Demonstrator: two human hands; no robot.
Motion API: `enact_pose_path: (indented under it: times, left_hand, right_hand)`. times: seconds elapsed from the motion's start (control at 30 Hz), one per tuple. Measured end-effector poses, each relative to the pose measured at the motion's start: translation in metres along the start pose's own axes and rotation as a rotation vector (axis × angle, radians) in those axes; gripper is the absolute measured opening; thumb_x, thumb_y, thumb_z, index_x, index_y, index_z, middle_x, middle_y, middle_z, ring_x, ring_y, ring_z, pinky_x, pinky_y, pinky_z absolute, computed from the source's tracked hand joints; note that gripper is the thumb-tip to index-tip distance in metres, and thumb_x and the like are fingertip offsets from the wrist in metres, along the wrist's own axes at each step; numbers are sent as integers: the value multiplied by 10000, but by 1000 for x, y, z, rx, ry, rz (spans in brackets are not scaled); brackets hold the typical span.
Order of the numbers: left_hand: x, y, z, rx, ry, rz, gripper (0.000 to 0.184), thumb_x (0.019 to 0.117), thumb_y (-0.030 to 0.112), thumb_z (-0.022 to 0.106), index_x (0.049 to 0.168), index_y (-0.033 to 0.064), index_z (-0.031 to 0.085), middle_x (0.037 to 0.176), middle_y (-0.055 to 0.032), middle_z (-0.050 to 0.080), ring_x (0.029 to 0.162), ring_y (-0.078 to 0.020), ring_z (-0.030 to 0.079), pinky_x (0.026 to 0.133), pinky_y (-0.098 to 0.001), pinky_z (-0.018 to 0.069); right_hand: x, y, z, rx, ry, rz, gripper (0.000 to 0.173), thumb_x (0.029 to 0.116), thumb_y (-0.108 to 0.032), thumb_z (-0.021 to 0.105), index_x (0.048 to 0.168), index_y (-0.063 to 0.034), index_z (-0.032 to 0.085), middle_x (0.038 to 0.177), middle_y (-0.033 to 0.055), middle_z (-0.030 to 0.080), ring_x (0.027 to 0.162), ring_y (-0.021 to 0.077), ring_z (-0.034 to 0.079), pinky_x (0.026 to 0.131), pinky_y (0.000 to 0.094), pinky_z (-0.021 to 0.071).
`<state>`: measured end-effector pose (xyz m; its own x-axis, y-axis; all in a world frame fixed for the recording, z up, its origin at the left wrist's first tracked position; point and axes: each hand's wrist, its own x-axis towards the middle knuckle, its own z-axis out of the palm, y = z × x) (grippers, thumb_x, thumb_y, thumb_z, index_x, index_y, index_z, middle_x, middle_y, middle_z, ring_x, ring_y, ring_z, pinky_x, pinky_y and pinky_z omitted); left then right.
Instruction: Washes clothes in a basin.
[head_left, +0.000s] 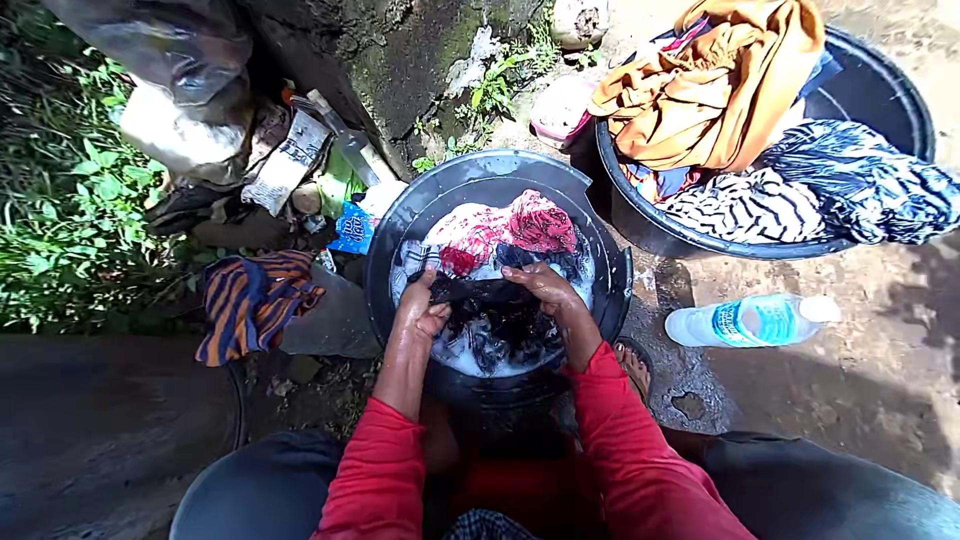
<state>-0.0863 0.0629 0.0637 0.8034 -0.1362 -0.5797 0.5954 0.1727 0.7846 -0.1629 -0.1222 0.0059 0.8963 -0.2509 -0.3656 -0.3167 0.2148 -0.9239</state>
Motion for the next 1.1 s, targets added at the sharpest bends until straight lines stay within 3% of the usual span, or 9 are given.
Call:
enact_pose_path:
  times: [0.07,0.17,0.27,0.47,0.6,0.73,0.83,0.97,1.1]
  left_hand:
    - [17,7,-5,0,44,68,266,1089,400,423,1036,159,523,704,36,533,484,-16,431,436,-163,382]
    - [63,-27,-24,251,52,85,508,1097,459,392,1420,80,491,1254,-92,657,1009,-160,641,859,-348,512]
    - [101,-74,-32,589,107,187,319,1045,184,576,1298,-8,613,1196,-189,655,1004,-252,625,880,-422,508]
    - [100,-83,-11,1383,102,264,443,925,442,732,1254,147,700,1442,-247,484,1320,-452,480,988,-673,444]
    - [95,-76,-8,1134,142,299,230,1016,197,614,1161,38,697,1279,-234,586,1208,-384,562,1001,-581,459]
    - [64,-73,-10,367,128,328,152,1044,86,551,1140,-28,583,1006,-152,588,900,-211,558,806,-397,481]
    - [36,-53,-18,2,37,287,85,1071,56,440,1094,38,520,973,-84,590,862,-168,613,771,-372,549]
    - [23,-35,-46,171,-132,334,151,997,-31,522,1138,-3,569,990,-96,676,888,-152,676,812,-338,586]
    - [-1,-16,-51,319,-210,517,152,880,-94,667,996,3,684,888,-32,709,817,-89,670,786,-296,581]
  right_hand:
    - [12,2,1,-232,104,-109,329,1026,-321,634,946,-3,665,858,105,650,797,179,618,761,398,524]
    - [32,16,-6,-582,270,-193,361,1030,-221,618,1254,61,646,1257,305,629,1191,456,606,1037,630,456]
    - [42,33,5,-527,125,-99,226,1051,-96,559,1191,53,655,1112,241,699,978,345,714,920,519,571]
    - [79,82,30,-1045,-293,43,664,871,-298,821,1431,-49,566,1501,232,480,1399,435,427,1134,619,364]
    - [70,61,23,-792,-42,-42,343,965,-125,666,1291,-18,672,1304,240,648,1225,400,614,1055,579,467]
    - [92,62,25,-772,112,-116,621,913,-260,787,1438,-38,540,1431,293,520,1291,497,527,1047,654,446]
    - [99,66,21,-586,109,-84,291,1047,-101,551,1294,20,646,1286,268,652,1234,415,610,1066,587,448]
    - [71,29,12,92,246,-225,262,1083,-139,436,1195,22,610,1023,143,646,895,185,615,819,409,530]
    - [13,-42,-20,-180,123,-681,176,894,-128,693,1027,-16,666,901,14,683,804,40,644,776,268,563]
